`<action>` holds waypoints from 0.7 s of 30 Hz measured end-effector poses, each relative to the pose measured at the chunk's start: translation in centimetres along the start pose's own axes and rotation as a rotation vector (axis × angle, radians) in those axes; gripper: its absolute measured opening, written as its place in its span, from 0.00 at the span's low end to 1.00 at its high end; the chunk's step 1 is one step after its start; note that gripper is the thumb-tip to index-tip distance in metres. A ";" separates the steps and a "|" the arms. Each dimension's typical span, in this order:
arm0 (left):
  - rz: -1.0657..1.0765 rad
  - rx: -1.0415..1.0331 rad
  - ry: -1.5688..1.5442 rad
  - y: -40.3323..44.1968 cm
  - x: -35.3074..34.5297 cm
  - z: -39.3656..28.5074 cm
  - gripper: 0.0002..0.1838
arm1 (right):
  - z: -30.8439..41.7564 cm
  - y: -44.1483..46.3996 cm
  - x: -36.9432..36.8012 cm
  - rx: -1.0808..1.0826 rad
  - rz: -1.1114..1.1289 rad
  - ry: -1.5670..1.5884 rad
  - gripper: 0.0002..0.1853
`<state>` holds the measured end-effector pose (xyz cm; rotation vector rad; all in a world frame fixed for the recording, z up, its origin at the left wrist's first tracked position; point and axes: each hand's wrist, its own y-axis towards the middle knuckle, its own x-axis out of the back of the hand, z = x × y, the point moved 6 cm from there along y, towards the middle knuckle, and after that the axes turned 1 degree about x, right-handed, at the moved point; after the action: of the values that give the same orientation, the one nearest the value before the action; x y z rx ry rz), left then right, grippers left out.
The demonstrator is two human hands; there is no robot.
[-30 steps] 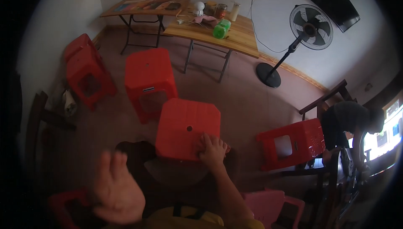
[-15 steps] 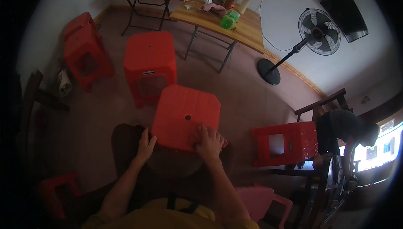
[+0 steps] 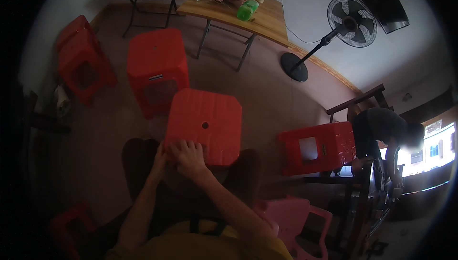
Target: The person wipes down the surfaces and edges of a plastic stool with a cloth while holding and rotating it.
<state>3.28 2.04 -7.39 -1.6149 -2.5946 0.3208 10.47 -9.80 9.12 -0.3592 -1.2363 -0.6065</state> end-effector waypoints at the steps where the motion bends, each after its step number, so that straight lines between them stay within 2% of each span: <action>1: 0.028 0.091 -0.226 -0.9 -0.2 -2.0 0.32 | 0.8 0.7 0.1 0.052 0.000 0.072 0.36; 2: 0.051 0.180 -0.456 -1.3 -0.7 -2.9 0.31 | 1.4 1.3 0.4 0.108 0.002 0.141 0.36; 3: 0.050 0.182 -0.461 -1.2 -1.1 -2.9 0.31 | 1.7 1.9 0.9 0.109 0.007 0.137 0.36; 5: 0.034 0.048 -0.468 -0.9 -1.5 -3.6 0.31 | 2.3 2.8 1.8 0.139 -0.011 0.125 0.38; 9: 0.009 0.090 -0.506 -0.7 -2.3 -5.1 0.34 | 1.8 3.9 0.5 0.216 -0.134 0.111 0.39; 11: 0.111 0.040 -0.229 -0.5 -2.7 -4.3 0.38 | -0.6 4.2 -1.0 -0.013 -0.097 0.016 0.39; 14: 0.010 0.073 -0.062 -1.1 -2.0 -5.6 0.40 | -0.8 5.3 -0.5 -0.100 -0.071 -0.024 0.38; 18: 0.082 0.045 -0.025 -1.1 -2.1 -5.6 0.43 | -2.5 6.9 -0.5 -0.064 -0.030 0.034 0.35; 21: 0.066 0.109 0.064 -0.9 -1.4 -3.4 0.46 | -6.8 8.8 1.3 -0.300 0.069 -0.038 0.35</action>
<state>3.66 0.85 -3.76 -1.6478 -2.4366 0.4013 21.29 -7.02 8.91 -0.6645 -1.1654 -0.7303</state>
